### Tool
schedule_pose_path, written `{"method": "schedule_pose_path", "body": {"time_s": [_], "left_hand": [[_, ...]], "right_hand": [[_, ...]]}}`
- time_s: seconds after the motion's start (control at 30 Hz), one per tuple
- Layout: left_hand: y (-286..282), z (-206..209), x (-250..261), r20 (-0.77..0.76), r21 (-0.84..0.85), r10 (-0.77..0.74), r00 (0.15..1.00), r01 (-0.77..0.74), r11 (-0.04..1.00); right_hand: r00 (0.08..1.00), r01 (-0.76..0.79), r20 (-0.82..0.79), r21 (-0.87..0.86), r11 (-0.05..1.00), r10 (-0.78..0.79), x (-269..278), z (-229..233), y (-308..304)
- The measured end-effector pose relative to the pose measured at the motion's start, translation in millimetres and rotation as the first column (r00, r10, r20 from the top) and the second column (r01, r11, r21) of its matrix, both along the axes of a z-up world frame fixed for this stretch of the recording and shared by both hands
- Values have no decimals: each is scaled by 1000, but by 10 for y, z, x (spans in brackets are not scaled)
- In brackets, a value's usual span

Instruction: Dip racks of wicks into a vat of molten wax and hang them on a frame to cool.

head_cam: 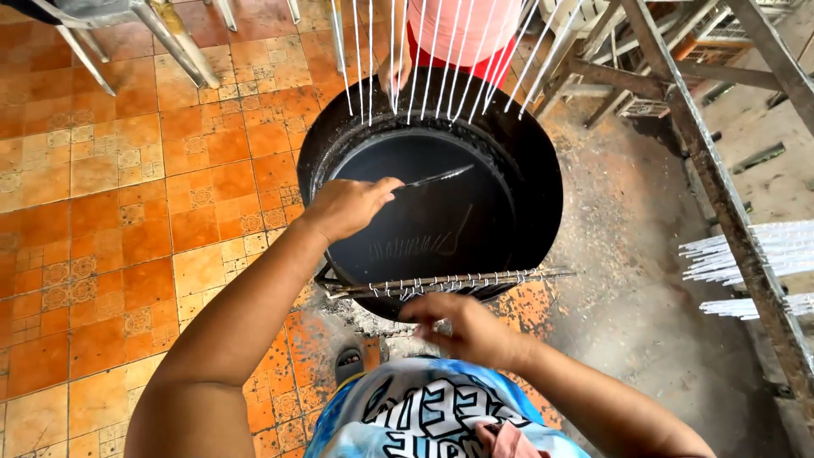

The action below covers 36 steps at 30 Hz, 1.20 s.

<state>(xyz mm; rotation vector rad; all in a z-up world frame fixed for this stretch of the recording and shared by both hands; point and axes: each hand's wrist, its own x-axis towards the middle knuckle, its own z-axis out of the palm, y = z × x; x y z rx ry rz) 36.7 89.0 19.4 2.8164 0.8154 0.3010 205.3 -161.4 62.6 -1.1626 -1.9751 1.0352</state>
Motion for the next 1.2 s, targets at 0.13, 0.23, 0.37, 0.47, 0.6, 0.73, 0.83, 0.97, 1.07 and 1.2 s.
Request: {"method": "schedule_pose_path", "body": {"time_s": [0.13, 0.23, 0.37, 0.47, 0.6, 0.73, 0.83, 0.97, 1.07, 1.2], "left_hand": [[-426, -74, 165, -3, 31, 43, 999, -43, 999], [-629, -317, 336, -14, -33, 90, 996, -90, 995], [-792, -362, 477, 40, -43, 115, 993, -113, 993], [-826, -465, 548, 79, -43, 156, 985, -153, 987], [-839, -836, 509, -35, -111, 126, 991, -129, 985], [-901, -634, 404, -114, -236, 122, 986, -146, 961], [-998, 179, 227, -87, -377, 117, 989, -141, 915], [-810, -267, 29, -97, -328, 107, 990, -133, 935], [-665, -878, -74, -95, -386, 119, 988, -147, 911], [-756, -1149, -87, -240, -433, 132, 962, -228, 872]], "right_hand": [[663, 478, 635, 46, 877, -395, 399, -643, 222], [571, 607, 552, 215, 765, -608, 609, -1234, 509], [594, 746, 310, 134, 653, -742, 576, -1340, 639], [567, 812, 157, 61, 581, -809, 512, -1335, 687], [534, 843, 58, 45, 537, -843, 490, -1317, 712], [528, 849, -38, 30, 527, -848, 498, -1344, 674], [624, 767, -99, 267, 583, -775, 577, -1366, 629], [738, 567, 111, 432, 701, -665, 591, -1429, 292], [713, 408, 322, 532, 742, -623, 594, -1673, 16], [643, 353, 412, 588, 728, -645, 605, -1941, -166]]}}
